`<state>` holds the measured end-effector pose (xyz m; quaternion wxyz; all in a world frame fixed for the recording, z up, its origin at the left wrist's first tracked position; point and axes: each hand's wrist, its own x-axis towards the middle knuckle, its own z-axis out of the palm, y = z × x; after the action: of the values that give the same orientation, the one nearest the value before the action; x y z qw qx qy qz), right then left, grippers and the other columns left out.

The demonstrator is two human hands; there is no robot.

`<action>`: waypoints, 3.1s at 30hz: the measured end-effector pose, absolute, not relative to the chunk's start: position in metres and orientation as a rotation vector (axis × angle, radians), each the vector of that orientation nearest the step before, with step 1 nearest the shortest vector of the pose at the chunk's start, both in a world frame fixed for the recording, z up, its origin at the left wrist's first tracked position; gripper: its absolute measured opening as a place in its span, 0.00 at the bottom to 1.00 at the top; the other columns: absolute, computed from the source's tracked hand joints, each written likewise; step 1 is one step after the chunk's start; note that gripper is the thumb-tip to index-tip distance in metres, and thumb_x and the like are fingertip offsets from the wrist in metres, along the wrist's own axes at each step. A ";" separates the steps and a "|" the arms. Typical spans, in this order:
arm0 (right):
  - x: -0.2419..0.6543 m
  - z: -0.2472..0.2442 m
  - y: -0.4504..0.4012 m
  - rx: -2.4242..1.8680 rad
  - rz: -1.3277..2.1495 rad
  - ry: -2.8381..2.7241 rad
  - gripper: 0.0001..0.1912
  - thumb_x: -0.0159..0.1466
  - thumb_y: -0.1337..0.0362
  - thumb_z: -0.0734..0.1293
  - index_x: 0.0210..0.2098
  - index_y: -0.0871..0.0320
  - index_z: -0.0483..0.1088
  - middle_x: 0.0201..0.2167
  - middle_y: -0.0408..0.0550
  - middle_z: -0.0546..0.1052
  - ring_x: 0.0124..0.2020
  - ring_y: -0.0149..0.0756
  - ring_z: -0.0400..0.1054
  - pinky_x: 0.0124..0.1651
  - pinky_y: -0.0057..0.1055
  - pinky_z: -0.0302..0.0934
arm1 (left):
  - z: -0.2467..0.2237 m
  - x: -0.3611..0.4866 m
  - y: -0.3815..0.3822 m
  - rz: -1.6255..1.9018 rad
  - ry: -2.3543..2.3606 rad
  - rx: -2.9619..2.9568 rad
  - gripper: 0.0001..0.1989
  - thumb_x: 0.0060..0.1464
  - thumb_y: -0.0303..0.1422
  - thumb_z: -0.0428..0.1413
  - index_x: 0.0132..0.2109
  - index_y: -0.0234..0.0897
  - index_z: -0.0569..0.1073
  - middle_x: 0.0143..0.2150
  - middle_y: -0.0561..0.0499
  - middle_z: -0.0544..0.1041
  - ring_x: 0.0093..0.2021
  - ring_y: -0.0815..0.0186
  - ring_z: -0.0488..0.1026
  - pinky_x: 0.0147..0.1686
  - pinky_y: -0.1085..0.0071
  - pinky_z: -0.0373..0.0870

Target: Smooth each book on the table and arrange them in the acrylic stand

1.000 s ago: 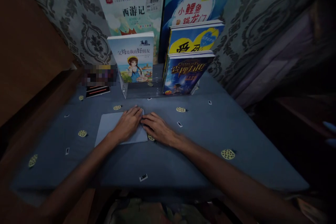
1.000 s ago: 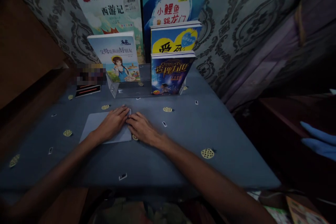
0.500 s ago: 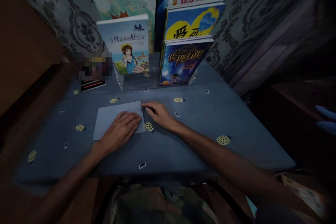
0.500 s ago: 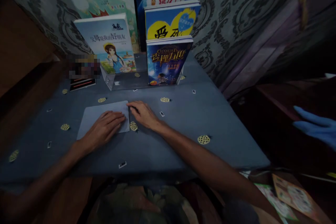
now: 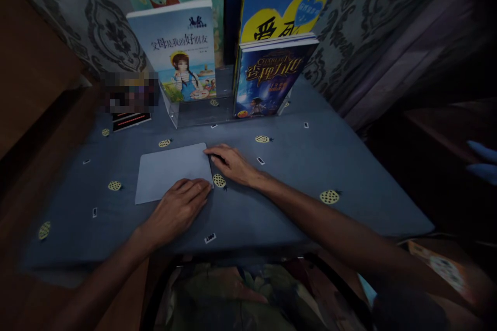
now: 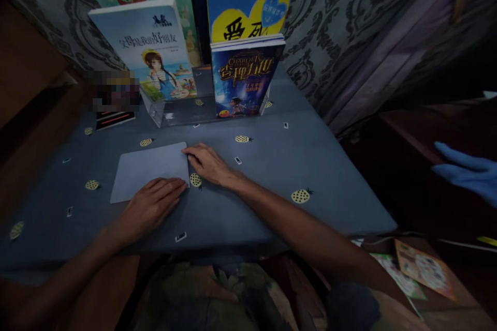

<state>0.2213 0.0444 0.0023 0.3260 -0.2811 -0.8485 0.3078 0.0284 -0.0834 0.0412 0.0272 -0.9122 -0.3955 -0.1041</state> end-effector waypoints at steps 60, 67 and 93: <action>0.211 -0.007 0.057 -0.832 0.511 -2.513 0.24 0.68 0.70 0.58 0.62 0.62 0.66 0.65 0.62 0.67 0.67 0.45 0.60 0.68 0.50 0.52 | 0.055 -0.032 -0.081 0.089 -1.630 -2.462 0.13 0.64 0.23 0.43 0.47 0.38 0.70 0.38 0.47 0.78 0.40 0.62 0.77 0.38 0.70 0.73; 0.216 0.001 0.060 -0.775 1.000 -2.011 0.12 0.65 0.59 0.66 0.44 0.58 0.73 0.44 0.51 0.79 0.46 0.41 0.72 0.51 0.42 0.67 | 0.104 -0.008 -0.068 -0.806 -2.110 -2.459 0.13 0.66 0.41 0.43 0.41 0.41 0.69 0.27 0.55 0.71 0.27 0.65 0.69 0.31 0.71 0.62; 0.220 0.012 0.052 -1.089 0.630 -2.239 0.15 0.65 0.64 0.68 0.51 0.59 0.74 0.36 0.48 0.79 0.35 0.38 0.72 0.41 0.32 0.62 | 0.023 -0.001 -0.125 -0.283 -1.834 -2.351 0.18 0.67 0.29 0.42 0.59 0.35 0.69 0.58 0.38 0.74 0.56 0.52 0.73 0.53 0.53 0.71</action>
<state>0.2201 0.0523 0.0123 0.2827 -0.4065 -0.8363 0.2354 -0.0013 -0.1254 0.0228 0.0731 -0.7828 -0.6107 -0.0943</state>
